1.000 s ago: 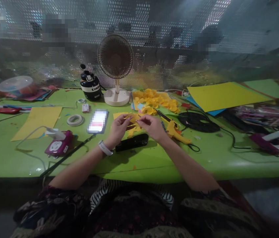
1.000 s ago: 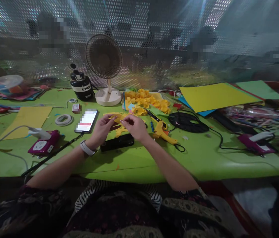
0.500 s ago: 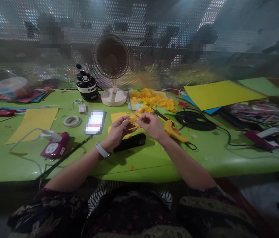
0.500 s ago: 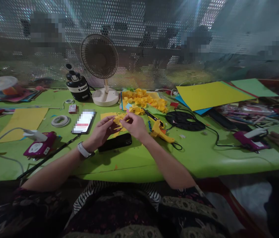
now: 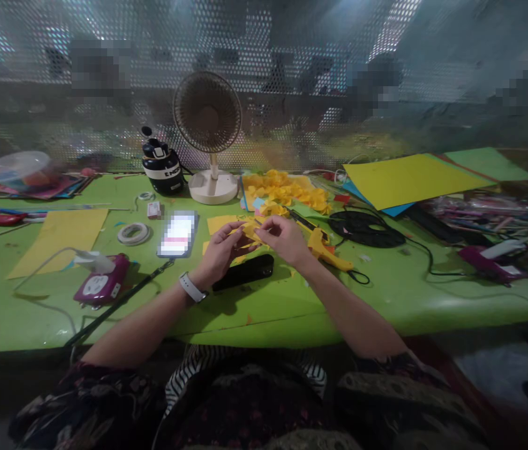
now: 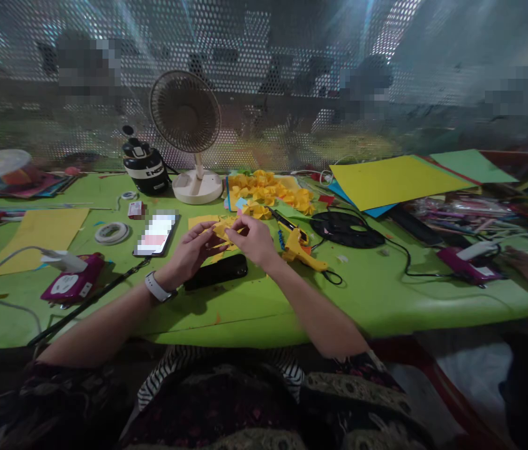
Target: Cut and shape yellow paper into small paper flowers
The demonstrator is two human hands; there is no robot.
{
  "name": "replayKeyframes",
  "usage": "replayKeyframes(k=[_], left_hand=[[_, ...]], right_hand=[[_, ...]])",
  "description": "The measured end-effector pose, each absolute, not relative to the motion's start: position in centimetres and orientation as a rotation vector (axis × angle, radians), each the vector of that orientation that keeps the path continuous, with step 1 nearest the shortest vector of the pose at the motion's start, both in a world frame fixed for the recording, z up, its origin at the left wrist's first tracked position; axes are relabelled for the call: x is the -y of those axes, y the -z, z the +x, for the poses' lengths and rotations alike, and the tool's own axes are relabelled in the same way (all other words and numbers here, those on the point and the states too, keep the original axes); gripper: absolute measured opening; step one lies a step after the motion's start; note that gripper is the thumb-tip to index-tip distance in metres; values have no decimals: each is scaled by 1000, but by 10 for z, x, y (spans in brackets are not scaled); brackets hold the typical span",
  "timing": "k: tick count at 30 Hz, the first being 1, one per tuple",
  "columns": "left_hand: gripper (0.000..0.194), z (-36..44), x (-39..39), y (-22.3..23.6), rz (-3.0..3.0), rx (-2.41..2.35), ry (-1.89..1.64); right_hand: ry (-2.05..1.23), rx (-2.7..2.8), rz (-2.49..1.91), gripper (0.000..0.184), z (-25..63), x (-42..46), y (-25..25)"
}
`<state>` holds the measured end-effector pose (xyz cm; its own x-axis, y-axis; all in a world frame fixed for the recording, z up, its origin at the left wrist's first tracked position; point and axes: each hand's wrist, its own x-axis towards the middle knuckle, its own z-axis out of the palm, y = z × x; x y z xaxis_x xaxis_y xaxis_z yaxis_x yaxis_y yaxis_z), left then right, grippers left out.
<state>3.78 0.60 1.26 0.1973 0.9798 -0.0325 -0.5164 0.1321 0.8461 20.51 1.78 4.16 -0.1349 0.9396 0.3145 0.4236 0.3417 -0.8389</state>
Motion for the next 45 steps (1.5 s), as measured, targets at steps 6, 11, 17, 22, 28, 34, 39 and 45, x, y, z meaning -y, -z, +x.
replayKeyframes(k=[6, 11, 17, 22, 28, 34, 39, 45], left_hand=[[29, 37, -6, -10, 840, -709, -1223], [32, 38, -5, -11, 851, -697, -1226], [33, 37, -6, -9, 865, -679, -1223], [33, 37, -6, -8, 880, -677, -1219], [36, 40, -4, -8, 811, -674, -1267], [37, 41, -5, -7, 799, -663, -1269], [37, 40, -5, -8, 799, -663, -1263], [41, 40, -3, -12, 789, -646, -1248]], right_hand=[[-733, 1730, -1216, 26, 206, -20, -38], [-750, 1732, -1204, 27, 206, -21, -37], [-767, 1721, -1196, 27, 207, -21, -39], [-790, 1714, -1184, 27, 207, -23, -38], [-783, 1684, -1157, 29, 205, -25, -33], [-794, 1705, -1144, 29, 206, -25, -33], [-811, 1704, -1150, 29, 207, -25, -36], [-819, 1711, -1151, 29, 207, -26, -34]])
